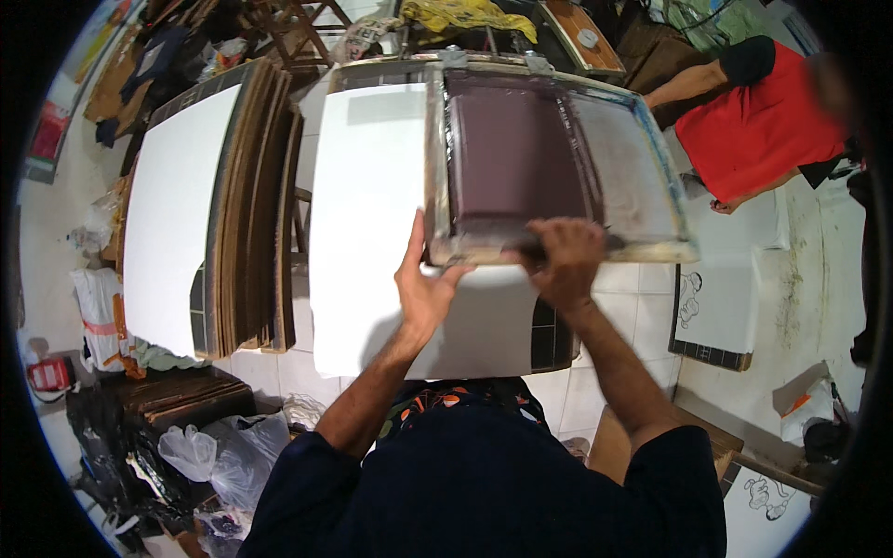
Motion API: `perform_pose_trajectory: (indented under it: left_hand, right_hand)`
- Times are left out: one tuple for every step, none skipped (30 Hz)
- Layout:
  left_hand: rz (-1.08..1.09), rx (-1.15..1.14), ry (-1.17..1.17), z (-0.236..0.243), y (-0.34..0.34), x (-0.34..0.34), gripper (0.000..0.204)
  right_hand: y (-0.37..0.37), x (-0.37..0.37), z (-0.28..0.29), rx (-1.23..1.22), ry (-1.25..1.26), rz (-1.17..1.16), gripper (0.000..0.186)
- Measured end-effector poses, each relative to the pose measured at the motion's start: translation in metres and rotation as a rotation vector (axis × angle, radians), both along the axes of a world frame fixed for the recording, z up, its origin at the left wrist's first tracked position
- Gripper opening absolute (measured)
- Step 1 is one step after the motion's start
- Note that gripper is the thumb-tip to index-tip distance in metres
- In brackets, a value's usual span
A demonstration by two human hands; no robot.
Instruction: The person performs manual screen printing on white boards. They place a board on a table, lower a screen, use a squeegee to spread ink across the mesh, and lift the screen to reveal a printed design. The process is repeated for multiple boards.
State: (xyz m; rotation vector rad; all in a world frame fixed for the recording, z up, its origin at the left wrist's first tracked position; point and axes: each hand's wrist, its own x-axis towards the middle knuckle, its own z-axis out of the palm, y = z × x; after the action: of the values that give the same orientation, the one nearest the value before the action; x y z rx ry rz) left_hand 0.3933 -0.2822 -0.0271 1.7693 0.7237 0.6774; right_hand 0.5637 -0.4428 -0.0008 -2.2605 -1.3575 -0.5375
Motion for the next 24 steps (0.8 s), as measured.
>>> perform_pose_trajectory:
  left_hand:
    - [0.014, 0.024, -0.081, 0.025, 0.003, 0.007, 0.115]
    - [0.013, 0.037, -0.114, 0.047, 0.010, 0.014, 0.116]
    - [0.000, 0.124, -0.189, 0.067, 0.021, 0.021, 0.116]
    - [-0.008, 0.235, -0.202, 0.081, 0.035, 0.026, 0.110]
    - [-0.057, 0.208, -0.177, 0.090, 0.056, 0.024, 0.105]
    - [-0.123, 0.256, -0.265, 0.093, 0.076, 0.017, 0.101]
    - [-0.056, 0.305, -0.124, 0.089, 0.100, -0.001, 0.086]
    - [-0.015, 0.445, -0.119, 0.081, 0.127, -0.028, 0.073]
    - [0.124, 0.442, 0.055, 0.069, 0.154, -0.064, 0.060]
    - [0.236, 0.525, 0.126, 0.056, 0.180, -0.105, 0.050]
    - [0.363, 0.531, 0.152, 0.038, 0.199, -0.153, 0.038]
    - [0.496, 0.672, 0.391, 0.021, 0.216, -0.207, 0.039]
    - [0.574, 0.681, 0.580, 0.005, 0.230, -0.262, 0.039]
    - [0.582, 0.785, 0.812, -0.012, 0.238, -0.313, 0.039]
    - [0.544, 0.647, 1.077, -0.028, 0.243, -0.358, 0.041]
    - [0.560, 0.613, 1.029, -0.046, 0.239, -0.394, 0.043]
    - [0.496, 0.596, 0.929, -0.060, 0.241, -0.421, 0.046]
    - [0.473, 0.675, 0.867, -0.071, 0.241, -0.439, 0.044]
    - [0.463, 0.724, 0.781, -0.077, 0.242, -0.450, 0.043]
    - [0.441, 0.779, 0.726, -0.081, 0.241, -0.455, 0.042]
    - [0.434, 0.817, 0.721, -0.082, 0.242, -0.455, 0.041]
    - [0.442, 0.794, 0.810, -0.078, 0.244, -0.452, 0.044]
    - [0.411, 0.775, 0.892, -0.072, 0.246, -0.447, 0.047]
    - [0.379, 0.747, 0.996, -0.063, 0.250, -0.443, 0.049]
  right_hand:
    - [0.007, 0.012, 0.021, 0.046, -0.073, -0.002, 0.046]
    - [0.016, 0.027, 0.045, 0.067, -0.140, -0.014, 0.050]
    - [0.027, 0.043, 0.069, 0.126, -0.171, 0.014, 0.050]
    - [0.039, 0.058, 0.093, 0.143, -0.194, 0.019, 0.051]
    - [0.050, 0.071, 0.117, 0.203, -0.300, 0.077, 0.053]
    - [0.059, 0.081, 0.138, 0.243, -0.399, 0.128, 0.056]
    - [0.067, 0.087, 0.155, 0.254, -0.375, 0.072, 0.059]
    - [0.073, 0.093, 0.171, 0.263, -0.335, 0.013, 0.061]
    - [0.078, 0.098, 0.187, 0.217, -0.330, -0.025, 0.063]
    - [0.083, 0.103, 0.199, 0.166, -0.297, -0.078, 0.064]
    - [0.087, 0.107, 0.210, 0.127, -0.244, -0.098, 0.065]
    - [0.089, 0.114, 0.221, 0.101, -0.186, -0.097, 0.065]
    - [0.093, 0.122, 0.232, 0.067, -0.184, -0.124, 0.067]
    - [0.097, 0.132, 0.243, 0.026, -0.111, -0.115, 0.072]
    - [0.103, 0.141, 0.252, -0.018, -0.085, -0.164, 0.078]
    - [0.110, 0.149, 0.261, -0.037, -0.074, -0.167, 0.084]
    - [0.116, 0.156, 0.270, -0.019, -0.106, -0.164, 0.090]
    - [0.122, 0.159, 0.276, -0.022, -0.119, -0.217, 0.096]
    - [0.125, 0.161, 0.285, -0.036, -0.083, -0.201, 0.103]
    - [0.133, 0.159, 0.288, -0.002, -0.131, -0.260, 0.087]
    - [0.132, 0.156, 0.295, 0.000, -0.091, -0.220, 0.080]
    - [0.135, 0.152, 0.300, -0.015, -0.003, -0.237, 0.073]
    - [0.139, 0.148, 0.301, 0.008, -0.025, -0.238, 0.072]
    - [0.143, 0.144, 0.303, 0.034, -0.046, -0.239, 0.071]
